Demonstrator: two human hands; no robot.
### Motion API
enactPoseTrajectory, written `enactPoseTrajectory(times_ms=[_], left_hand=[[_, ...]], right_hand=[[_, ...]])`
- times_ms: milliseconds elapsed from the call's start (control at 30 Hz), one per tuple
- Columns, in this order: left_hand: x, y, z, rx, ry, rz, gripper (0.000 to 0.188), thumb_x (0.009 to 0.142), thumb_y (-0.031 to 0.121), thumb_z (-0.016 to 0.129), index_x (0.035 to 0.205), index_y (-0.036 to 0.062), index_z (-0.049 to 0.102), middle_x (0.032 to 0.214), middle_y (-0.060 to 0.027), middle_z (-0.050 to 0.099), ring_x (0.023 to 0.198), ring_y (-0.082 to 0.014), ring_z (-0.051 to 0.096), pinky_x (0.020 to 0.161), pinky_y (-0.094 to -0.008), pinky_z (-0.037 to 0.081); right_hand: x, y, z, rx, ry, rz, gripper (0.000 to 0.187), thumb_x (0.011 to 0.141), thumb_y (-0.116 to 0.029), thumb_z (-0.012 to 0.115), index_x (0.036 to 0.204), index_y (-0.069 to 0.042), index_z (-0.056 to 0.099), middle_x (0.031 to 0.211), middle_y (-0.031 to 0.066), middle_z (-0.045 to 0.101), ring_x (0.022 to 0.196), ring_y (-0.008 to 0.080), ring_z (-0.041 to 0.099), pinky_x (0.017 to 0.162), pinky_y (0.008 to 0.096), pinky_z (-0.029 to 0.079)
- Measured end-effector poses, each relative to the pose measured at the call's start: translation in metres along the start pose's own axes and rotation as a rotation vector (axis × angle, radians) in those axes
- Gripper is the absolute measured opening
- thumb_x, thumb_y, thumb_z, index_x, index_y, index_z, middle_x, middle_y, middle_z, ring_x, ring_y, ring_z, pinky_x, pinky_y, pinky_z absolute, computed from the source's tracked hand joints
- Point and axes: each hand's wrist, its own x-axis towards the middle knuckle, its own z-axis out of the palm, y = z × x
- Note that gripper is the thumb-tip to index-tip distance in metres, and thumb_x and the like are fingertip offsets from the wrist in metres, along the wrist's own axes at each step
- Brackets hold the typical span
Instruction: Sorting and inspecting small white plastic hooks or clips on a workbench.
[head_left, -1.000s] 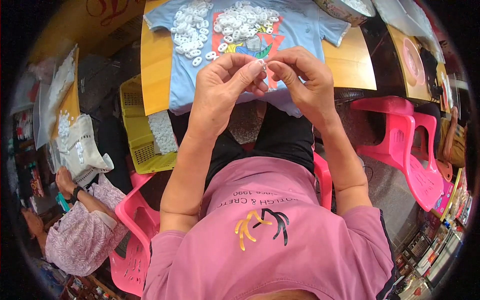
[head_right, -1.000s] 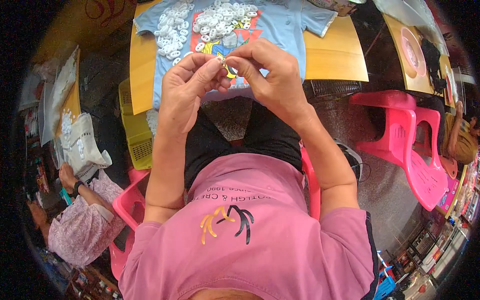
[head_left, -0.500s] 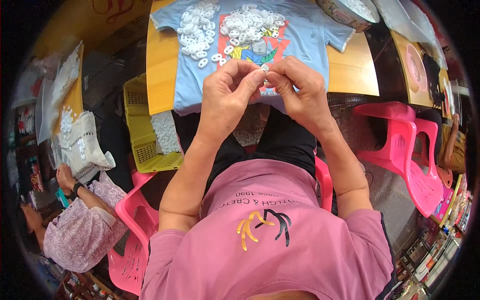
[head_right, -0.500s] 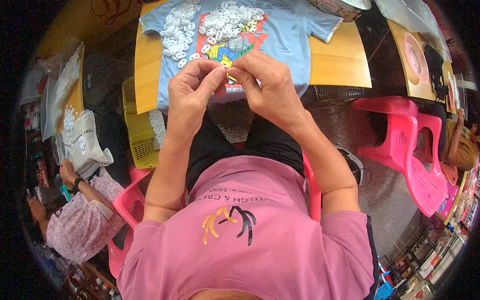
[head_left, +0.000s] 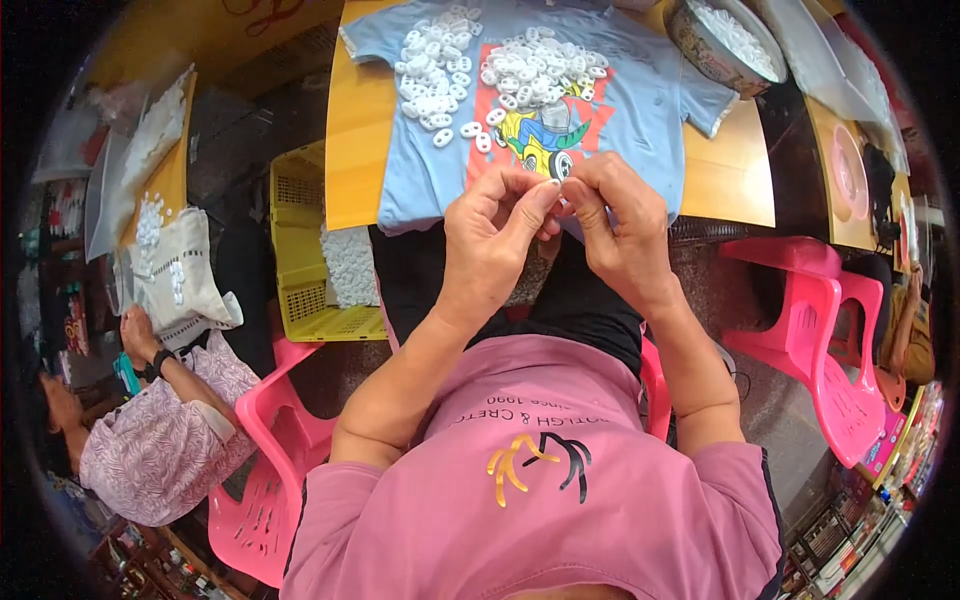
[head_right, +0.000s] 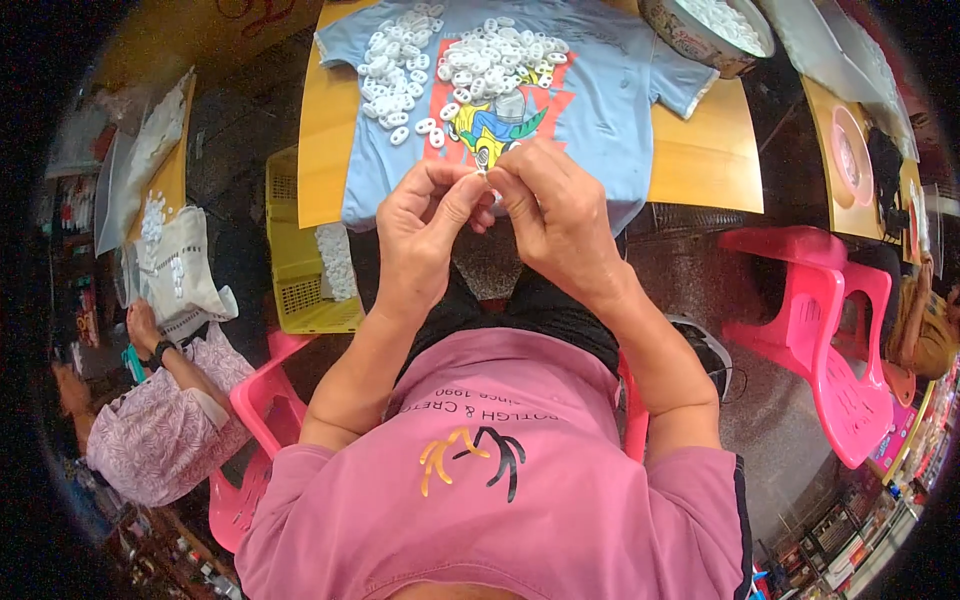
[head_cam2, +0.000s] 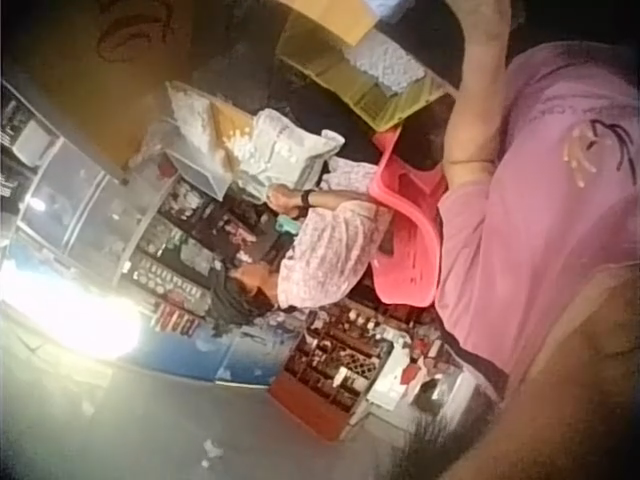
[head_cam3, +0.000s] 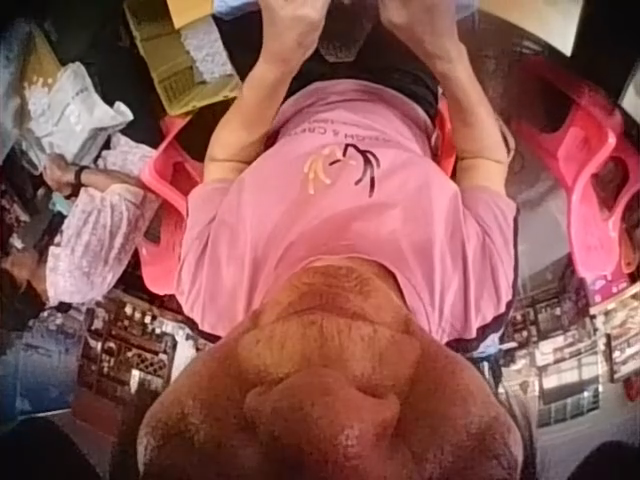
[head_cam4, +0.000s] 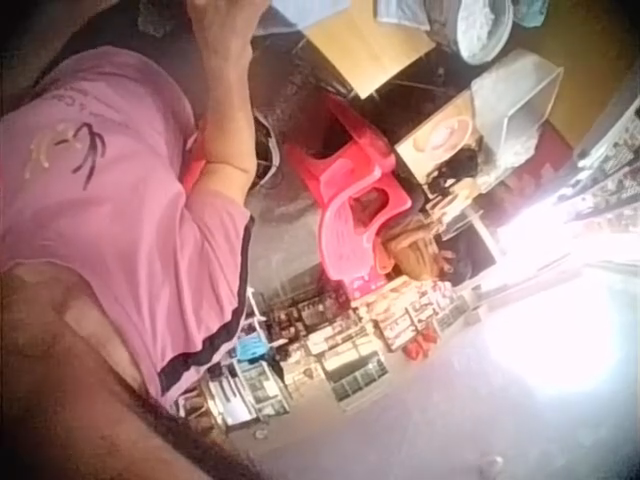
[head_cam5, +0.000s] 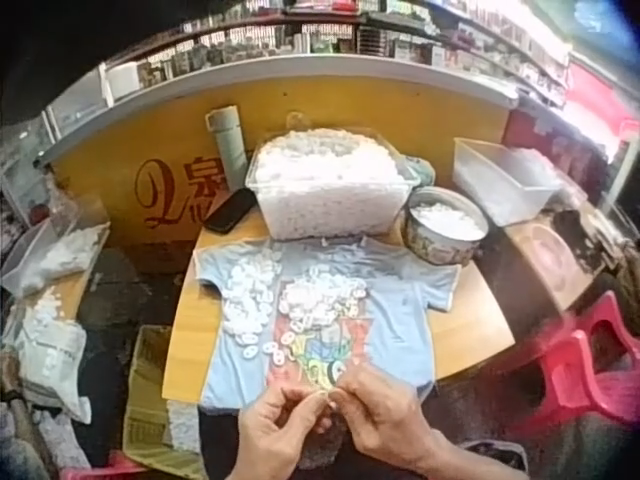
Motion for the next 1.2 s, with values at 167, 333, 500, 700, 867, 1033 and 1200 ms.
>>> enactPoseTrajectory(times_ms=[167, 333, 500, 700, 867, 1033, 1200], left_hand=[[-0.003, -0.011, 0.000, 0.077, 0.077, 0.059, 0.010, 0.093, 0.010, 0.064, 0.093, 0.0007, 0.062, 0.079, -0.0013, 0.065, 0.066, -0.0050, 0.058, 0.060, -0.0204, 0.048], [0.006, -0.028, -0.012, 0.120, 0.162, 0.092, 0.010, 0.093, 0.010, 0.064, 0.093, 0.0000, 0.062, 0.079, -0.0018, 0.065, 0.067, -0.0055, 0.058, 0.060, -0.0205, 0.048], [0.005, -0.016, -0.040, 0.128, 0.098, 0.013, 0.010, 0.093, 0.010, 0.062, 0.097, 0.0004, 0.062, 0.084, -0.0056, 0.067, 0.070, -0.0093, 0.062, 0.064, -0.0218, 0.051], [0.003, -0.012, -0.061, 0.089, 0.230, 0.056, 0.013, 0.094, 0.012, 0.062, 0.097, -0.0002, 0.061, 0.084, -0.0076, 0.066, 0.070, -0.0113, 0.062, 0.064, -0.0240, 0.051], [0.002, -0.011, -0.066, 0.039, 0.249, 0.072, 0.013, 0.094, 0.012, 0.063, 0.096, -0.0008, 0.062, 0.083, -0.0059, 0.066, 0.069, -0.0095, 0.063, 0.062, -0.0225, 0.052], [0.003, -0.009, -0.067, 0.029, 0.243, 0.073, 0.013, 0.094, 0.012, 0.063, 0.096, -0.0003, 0.062, 0.083, -0.0051, 0.066, 0.069, -0.0094, 0.062, 0.062, -0.0225, 0.052], [0.009, -0.005, -0.057, -0.031, 0.220, 0.073, 0.013, 0.094, 0.012, 0.063, 0.097, 0.0000, 0.061, 0.086, -0.0055, 0.066, 0.073, -0.0096, 0.062, 0.066, -0.0236, 0.051]], right_hand=[[0.000, 0.001, 0.007, -0.011, -0.019, 0.004, 0.005, 0.089, 0.001, 0.061, 0.086, 0.001, 0.056, 0.075, 0.0112, 0.055, 0.064, 0.0229, 0.057, 0.057, 0.0314, 0.045], [0.002, 0.022, 0.027, -0.077, -0.028, -0.036, 0.005, 0.088, 0.000, 0.061, 0.086, 0.001, 0.057, 0.074, 0.0117, 0.056, 0.063, 0.0237, 0.056, 0.057, 0.0326, 0.044], [0.015, 0.021, 0.029, 0.022, -0.140, 0.011, 0.005, 0.089, -0.004, 0.062, 0.089, 0.001, 0.061, 0.073, 0.0116, 0.056, 0.062, 0.0240, 0.055, 0.057, 0.0330, 0.043], [0.053, 0.051, 0.039, -0.311, -0.078, -0.123, 0.012, 0.088, -0.011, 0.064, 0.097, -0.005, 0.068, 0.085, 0.0108, 0.061, 0.070, 0.0280, 0.061, 0.061, 0.0360, 0.047], [0.069, 0.059, 0.049, -0.542, -0.248, -0.104, 0.015, 0.087, -0.018, 0.064, 0.098, -0.008, 0.069, 0.089, 0.0099, 0.061, 0.078, 0.0309, 0.063, 0.065, 0.0396, 0.049], [0.067, 0.056, 0.049, -0.542, -0.263, -0.133, 0.017, 0.085, -0.018, 0.067, 0.098, -0.007, 0.068, 0.089, 0.0108, 0.063, 0.077, 0.0327, 0.063, 0.067, 0.0405, 0.049], [0.047, 0.046, 0.043, -0.006, -0.190, 0.171, 0.023, 0.087, -0.016, 0.069, 0.106, -0.003, 0.067, 0.090, 0.0070, 0.069, 0.072, 0.0152, 0.062, 0.065, 0.0280, 0.049]])
